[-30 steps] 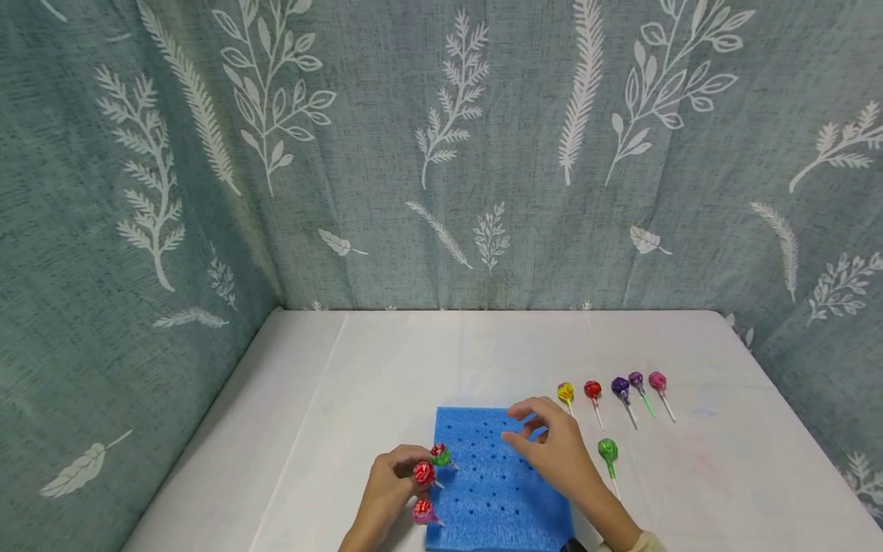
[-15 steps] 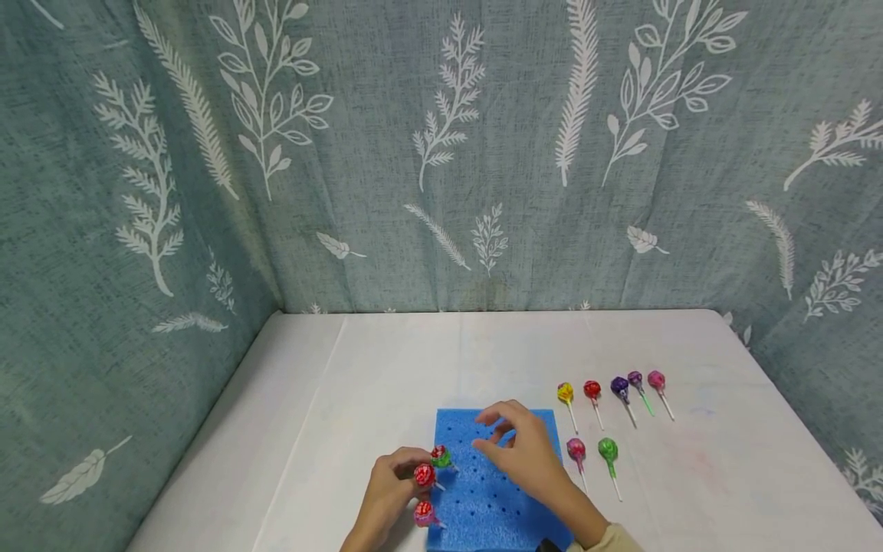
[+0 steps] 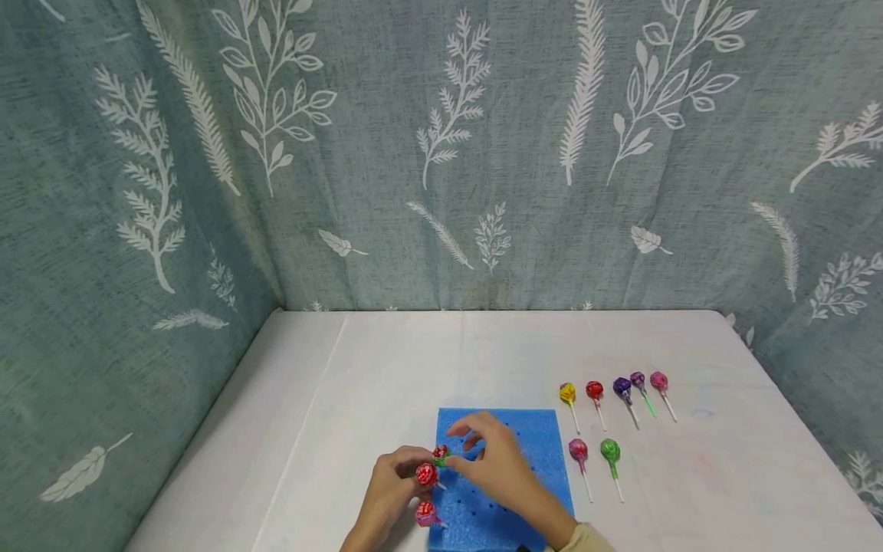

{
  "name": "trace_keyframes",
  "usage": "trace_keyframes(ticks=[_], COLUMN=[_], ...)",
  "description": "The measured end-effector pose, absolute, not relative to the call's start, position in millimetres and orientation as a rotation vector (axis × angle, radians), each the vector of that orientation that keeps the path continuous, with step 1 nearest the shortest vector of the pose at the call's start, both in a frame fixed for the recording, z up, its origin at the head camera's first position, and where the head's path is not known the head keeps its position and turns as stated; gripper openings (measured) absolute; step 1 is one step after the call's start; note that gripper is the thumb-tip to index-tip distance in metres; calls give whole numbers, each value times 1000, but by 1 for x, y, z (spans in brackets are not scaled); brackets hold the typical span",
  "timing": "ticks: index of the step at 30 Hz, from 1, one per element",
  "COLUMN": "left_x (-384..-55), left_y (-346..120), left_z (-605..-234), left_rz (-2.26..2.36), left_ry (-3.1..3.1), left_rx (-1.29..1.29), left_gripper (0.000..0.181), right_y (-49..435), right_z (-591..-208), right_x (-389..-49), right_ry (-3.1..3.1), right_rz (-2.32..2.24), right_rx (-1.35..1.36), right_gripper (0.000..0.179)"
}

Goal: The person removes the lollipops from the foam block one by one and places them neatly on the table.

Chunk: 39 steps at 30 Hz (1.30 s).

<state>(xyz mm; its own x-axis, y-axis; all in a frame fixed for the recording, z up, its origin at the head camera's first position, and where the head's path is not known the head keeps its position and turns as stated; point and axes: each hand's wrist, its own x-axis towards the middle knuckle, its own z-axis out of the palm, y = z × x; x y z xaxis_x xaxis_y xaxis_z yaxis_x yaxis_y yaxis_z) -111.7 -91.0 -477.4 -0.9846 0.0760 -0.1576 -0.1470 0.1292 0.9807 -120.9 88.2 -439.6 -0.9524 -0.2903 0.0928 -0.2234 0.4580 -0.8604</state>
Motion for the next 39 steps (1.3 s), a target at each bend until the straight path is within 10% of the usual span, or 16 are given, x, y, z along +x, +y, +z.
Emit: trace_keyframes(ticks=[39], left_x=[-105], left_y=[-87], left_z=[-468], left_rz=[1975], left_ry=[2259], left_rx=[-112], left_gripper=[22], right_y=[68], right_z=[-454], right_x=[-123], right_ry=[2612], right_rz=[-1579], right_rx=[-633], right_gripper=[27])
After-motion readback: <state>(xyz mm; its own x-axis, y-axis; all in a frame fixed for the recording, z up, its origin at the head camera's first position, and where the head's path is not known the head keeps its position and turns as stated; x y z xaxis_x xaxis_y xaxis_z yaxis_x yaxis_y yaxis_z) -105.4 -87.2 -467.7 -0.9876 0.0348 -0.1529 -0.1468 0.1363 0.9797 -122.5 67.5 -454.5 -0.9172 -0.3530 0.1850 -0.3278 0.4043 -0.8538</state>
